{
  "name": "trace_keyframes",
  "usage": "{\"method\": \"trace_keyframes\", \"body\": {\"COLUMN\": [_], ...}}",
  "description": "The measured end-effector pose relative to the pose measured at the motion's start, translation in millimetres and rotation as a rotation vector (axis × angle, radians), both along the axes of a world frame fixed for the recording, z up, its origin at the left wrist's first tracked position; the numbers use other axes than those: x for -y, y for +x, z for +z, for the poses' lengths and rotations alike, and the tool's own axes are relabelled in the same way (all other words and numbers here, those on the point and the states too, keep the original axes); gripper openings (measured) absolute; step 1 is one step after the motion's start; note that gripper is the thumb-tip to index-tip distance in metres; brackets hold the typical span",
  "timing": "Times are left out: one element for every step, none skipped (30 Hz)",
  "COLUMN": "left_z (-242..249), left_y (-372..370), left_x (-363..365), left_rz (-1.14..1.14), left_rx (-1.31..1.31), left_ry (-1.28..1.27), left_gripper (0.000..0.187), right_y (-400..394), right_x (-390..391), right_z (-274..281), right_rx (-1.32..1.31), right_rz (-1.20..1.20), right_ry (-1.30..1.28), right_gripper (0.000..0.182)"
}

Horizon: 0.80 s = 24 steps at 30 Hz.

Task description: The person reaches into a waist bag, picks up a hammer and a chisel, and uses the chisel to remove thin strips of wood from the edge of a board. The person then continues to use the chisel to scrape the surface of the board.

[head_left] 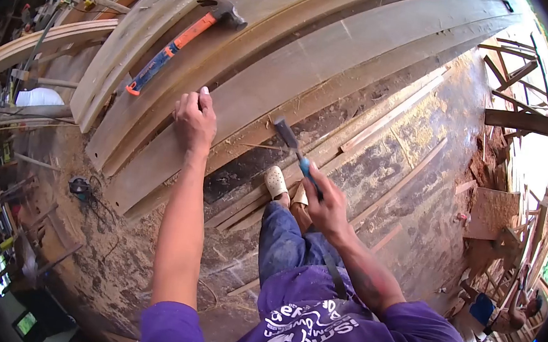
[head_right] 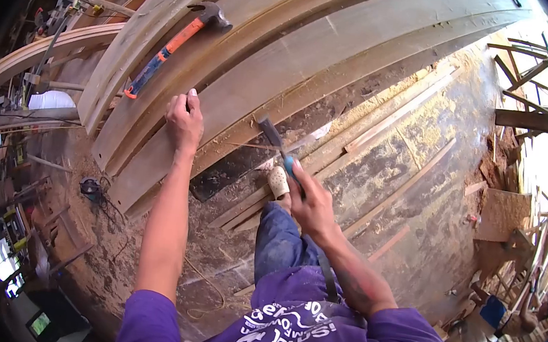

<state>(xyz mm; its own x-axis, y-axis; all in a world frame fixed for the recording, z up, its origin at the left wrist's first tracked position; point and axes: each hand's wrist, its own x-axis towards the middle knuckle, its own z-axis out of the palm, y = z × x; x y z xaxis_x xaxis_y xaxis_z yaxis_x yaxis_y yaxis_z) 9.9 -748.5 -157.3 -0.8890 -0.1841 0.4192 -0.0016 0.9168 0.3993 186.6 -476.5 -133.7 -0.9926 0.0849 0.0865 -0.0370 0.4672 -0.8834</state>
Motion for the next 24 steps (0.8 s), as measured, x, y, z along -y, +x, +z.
{"method": "trace_keyframes", "body": {"left_z": [-2.0, -1.9, -1.7, -0.9, -0.5, -0.2, -0.4, -1.6, -2.7, -1.1, 0.0, -0.4, -1.2, 0.6, 0.9, 0.9, 0.6, 1.8, 3.4, 3.5, 1.7, 1.8, 2.0, 0.7], "left_y": [5.4, 12.6, 6.9, 5.4, 5.2, 3.1, 2.6, 4.2, 8.0, 10.5, 4.6, 6.9, 9.2, 4.0, 1.1, 1.4, 5.1, 7.9, 4.5, 5.1, 8.8, 6.3, 2.7, -2.8], "left_x": [-1.6, -0.5, -2.7, -2.4, -1.9, -1.0, -1.8, -3.4, -3.4, -2.2, -3.1, -3.9, -2.5, -1.3, 0.2, -0.5, -1.0, 0.2, 1.2, -0.5, -1.4, -1.8, 0.2, 1.8], "left_rz": [-0.007, -0.022, -0.01, -0.003, -0.002, -0.003, 0.003, 0.009, 0.011, 0.001, 0.001, 0.0, -0.012, -0.026, -0.022, -0.015, -0.017, -0.027, -0.036, -0.033, -0.033, -0.034, -0.03, -0.024], "left_rx": [0.013, 0.047, 0.042, 0.048, 0.047, 0.034, 0.022, 0.017, 0.032, 0.051, 0.047, 0.046, 0.046, 0.034, 0.032, 0.034, 0.048, 0.064, 0.071, 0.08, 0.077, 0.058, 0.04, 0.027], "left_ry": [-0.019, -0.012, 0.008, 0.024, 0.01, 0.007, 0.007, 0.007, 0.01, 0.006, 0.011, 0.022, 0.028, 0.034, 0.035, 0.035, 0.033, 0.041, 0.052, 0.07, 0.063, 0.054, 0.044, 0.04], "left_gripper": [0.036, 0.036, 0.036, 0.037, 0.036, 0.036, 0.036, 0.036, 0.036, 0.036, 0.036, 0.037, 0.037, 0.037, 0.037, 0.037, 0.038, 0.038, 0.038, 0.038, 0.038, 0.038, 0.038, 0.039], "right_y": [-1.9, -0.2, -11.3, -9.7, -3.9, -0.1, 1.7, -4.9, -8.8, -7.8, -4.9, -0.5, 6.1, 8.4, 18.0, 8.7, -0.9, -2.4, -2.9, -0.4, 5.8, 7.1, 15.5, 8.4], "right_x": [6.5, 15.9, 14.2, 10.7, 6.9, 4.1, 5.8, 8.4, 16.7, 25.5, 27.4, 24.1, 21.7, 19.7, 16.7, 20.1, 27.2, 34.9, 39.3, 34.5, 30.8, 27.5, 24.0, 28.0], "right_z": [2.8, 7.5, 8.7, 11.8, 15.3, 17.6, 19.7, 15.9, 10.7, 12.3, 4.3, 6.3, 8.9, 10.0, 2.1, 0.6, 0.6, 3.3, 10.4, 15.2, 19.9, 21.5, 16.5, 6.9], "right_rx": [0.047, 0.098, 0.11, 0.111, 0.112, 0.107, 0.084, 0.079, 0.088, 0.1, 0.08, 0.088, 0.098, 0.095, 0.086, 0.071, 0.067, 0.066, 0.049, 0.086, 0.125, 0.149, 0.115, 0.078], "right_rz": [-0.008, -0.028, -0.021, -0.003, 0.005, 0.017, -0.003, 0.002, -0.003, -0.019, -0.031, -0.009, 0.003, 0.013, 0.027, 0.019, 0.002, -0.022, -0.058, -0.03, -0.01, 0.01, 0.021, 0.001], "right_ry": [-0.001, -0.008, -0.002, 0.007, 0.012, 0.019, -0.006, -0.021, -0.04, -0.066, -0.018, -0.001, 0.012, 0.024, 0.027, 0.012, -0.005, -0.025, -0.047, -0.029, -0.016, -0.006, -0.001, -0.024], "right_gripper": [0.032, 0.033, 0.033, 0.033, 0.033, 0.033, 0.033, 0.033, 0.034, 0.034, 0.035, 0.035, 0.035, 0.035, 0.037, 0.037, 0.037, 0.038, 0.036, 0.035, 0.034, 0.034, 0.032, 0.032]}}
